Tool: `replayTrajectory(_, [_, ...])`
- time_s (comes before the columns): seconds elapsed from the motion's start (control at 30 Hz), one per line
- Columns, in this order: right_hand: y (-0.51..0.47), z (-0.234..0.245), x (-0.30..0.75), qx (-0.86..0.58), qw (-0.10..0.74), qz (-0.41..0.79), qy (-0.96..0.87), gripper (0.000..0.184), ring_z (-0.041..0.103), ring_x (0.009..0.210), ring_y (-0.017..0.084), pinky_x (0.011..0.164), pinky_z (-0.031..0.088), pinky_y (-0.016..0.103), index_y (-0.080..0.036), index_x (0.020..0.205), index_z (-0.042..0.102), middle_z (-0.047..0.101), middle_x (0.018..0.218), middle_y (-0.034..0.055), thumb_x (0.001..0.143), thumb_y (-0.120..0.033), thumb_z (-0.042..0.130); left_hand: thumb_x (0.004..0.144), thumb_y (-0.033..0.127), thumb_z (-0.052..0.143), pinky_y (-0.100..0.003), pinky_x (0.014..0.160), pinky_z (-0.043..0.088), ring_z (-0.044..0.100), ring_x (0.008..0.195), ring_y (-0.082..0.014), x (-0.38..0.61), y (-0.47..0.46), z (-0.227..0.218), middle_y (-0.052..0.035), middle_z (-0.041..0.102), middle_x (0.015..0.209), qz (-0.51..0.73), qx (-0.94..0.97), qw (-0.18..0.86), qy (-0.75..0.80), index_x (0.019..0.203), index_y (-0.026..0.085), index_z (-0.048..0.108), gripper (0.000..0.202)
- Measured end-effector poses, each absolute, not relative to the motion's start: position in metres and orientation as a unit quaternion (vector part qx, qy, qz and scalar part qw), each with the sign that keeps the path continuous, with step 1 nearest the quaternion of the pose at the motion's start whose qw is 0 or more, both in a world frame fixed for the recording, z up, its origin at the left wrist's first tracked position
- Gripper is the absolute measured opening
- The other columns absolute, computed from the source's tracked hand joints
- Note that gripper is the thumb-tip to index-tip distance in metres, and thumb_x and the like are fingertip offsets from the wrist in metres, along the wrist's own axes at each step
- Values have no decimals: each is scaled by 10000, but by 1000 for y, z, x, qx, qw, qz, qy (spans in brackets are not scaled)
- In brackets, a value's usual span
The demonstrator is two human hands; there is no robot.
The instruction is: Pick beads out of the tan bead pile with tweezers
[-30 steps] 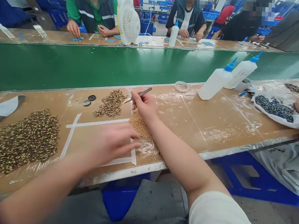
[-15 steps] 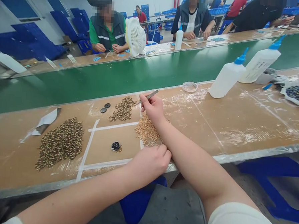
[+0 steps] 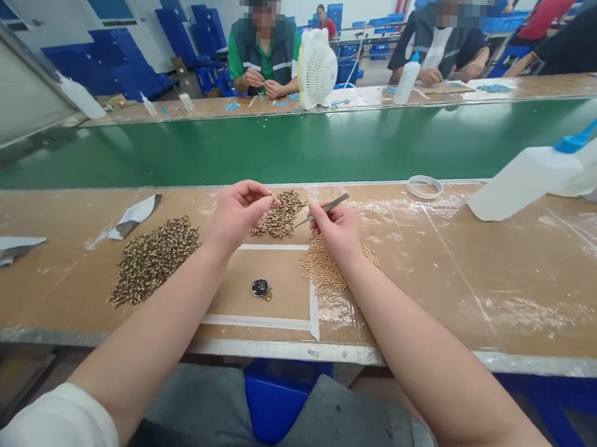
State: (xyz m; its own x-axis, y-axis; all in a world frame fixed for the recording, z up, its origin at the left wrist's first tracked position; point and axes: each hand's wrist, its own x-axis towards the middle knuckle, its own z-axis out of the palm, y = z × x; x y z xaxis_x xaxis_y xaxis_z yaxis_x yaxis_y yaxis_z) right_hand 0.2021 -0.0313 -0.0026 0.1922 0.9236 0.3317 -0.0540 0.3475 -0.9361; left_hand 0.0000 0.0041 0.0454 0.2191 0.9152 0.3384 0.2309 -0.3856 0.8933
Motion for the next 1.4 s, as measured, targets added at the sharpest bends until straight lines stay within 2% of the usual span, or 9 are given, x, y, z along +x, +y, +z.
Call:
replayTrajectory(0.17, [-63, 6, 177, -383, 521, 401, -649, 317, 595, 457, 121, 460, 491, 266, -206, 724, 696, 637, 544, -17, 930, -446, 719, 823, 297, 724, -270, 748, 551, 680, 795, -122, 7, 22, -9, -71, 739, 908, 508, 628, 465, 361, 926, 152, 645, 194])
replayTrajectory(0.33, [-76, 5, 165, -354, 395, 411, -741, 272, 605, 490, 132, 473, 470, 269, -207, 725, 705, 665, 584, -3, 941, -373, 711, 802, 262, 749, -268, 759, 533, 648, 812, -115, 16, 17, -15, -51, 715, 902, 463, 664, 494, 317, 900, 150, 650, 179])
replayTrajectory(0.47, [-74, 2, 162, -352, 356, 426, -754, 265, 613, 495, 133, 476, 467, 264, -216, 729, 718, 681, 588, 0, 950, -362, 698, 793, 199, 732, -273, 780, 510, 629, 826, -114, 21, 18, -19, -39, 695, 897, 439, 687, 508, 278, 854, 154, 625, 131])
replayTrajectory(0.6, [-72, 1, 160, -347, 354, 423, -758, 235, 621, 515, 144, 497, 488, 279, -227, 751, 737, 697, 610, 7, 945, -357, 704, 762, 135, 720, -286, 762, 496, 624, 796, -121, 24, 20, -28, -33, 680, 865, 414, 700, 519, 263, 832, 158, 609, 133])
replayTrajectory(0.8, [-71, 1, 158, -344, 346, 413, -769, 237, 628, 533, 147, 512, 491, 288, -230, 739, 731, 701, 627, 10, 952, -327, 697, 731, 102, 736, -298, 747, 512, 666, 819, -151, 25, 21, -31, -54, 708, 867, 378, 704, 543, 260, 881, 146, 672, 169])
replayTrajectory(1.0, [-73, 4, 158, -342, 359, 414, -763, 255, 628, 527, 144, 503, 487, 286, -233, 715, 716, 686, 607, 10, 952, -329, 703, 761, 104, 739, -308, 781, 538, 664, 798, -147, 23, 20, -27, -73, 736, 856, 361, 696, 565, 256, 836, 115, 742, 76])
replayTrajectory(1.13, [-70, 0, 169, -403, 463, 396, -683, 245, 610, 480, 150, 482, 531, 310, -236, 757, 720, 650, 587, 5, 940, -400, 720, 790, 112, 722, -306, 775, 534, 659, 774, -142, 19, 18, -23, -63, 749, 839, 356, 705, 557, 256, 862, 122, 776, 91])
replayTrajectory(1.27, [-53, -2, 189, -452, 576, 313, -605, 318, 576, 455, 137, 477, 558, 308, -235, 751, 660, 574, 556, -23, 923, -495, 725, 818, 131, 708, -323, 808, 534, 685, 797, -155, 16, 17, -18, -50, 776, 861, 334, 736, 516, 284, 906, 160, 809, 137])
replayTrajectory(1.4, [-35, -1, 208, -484, 601, 227, -595, 372, 545, 436, 120, 455, 546, 284, -239, 726, 627, 520, 542, -35, 947, -535, 676, 813, 167, 755, -342, 829, 547, 708, 823, -171, 16, 17, -18, -49, 790, 900, 311, 753, 496, 299, 946, 184, 815, 147])
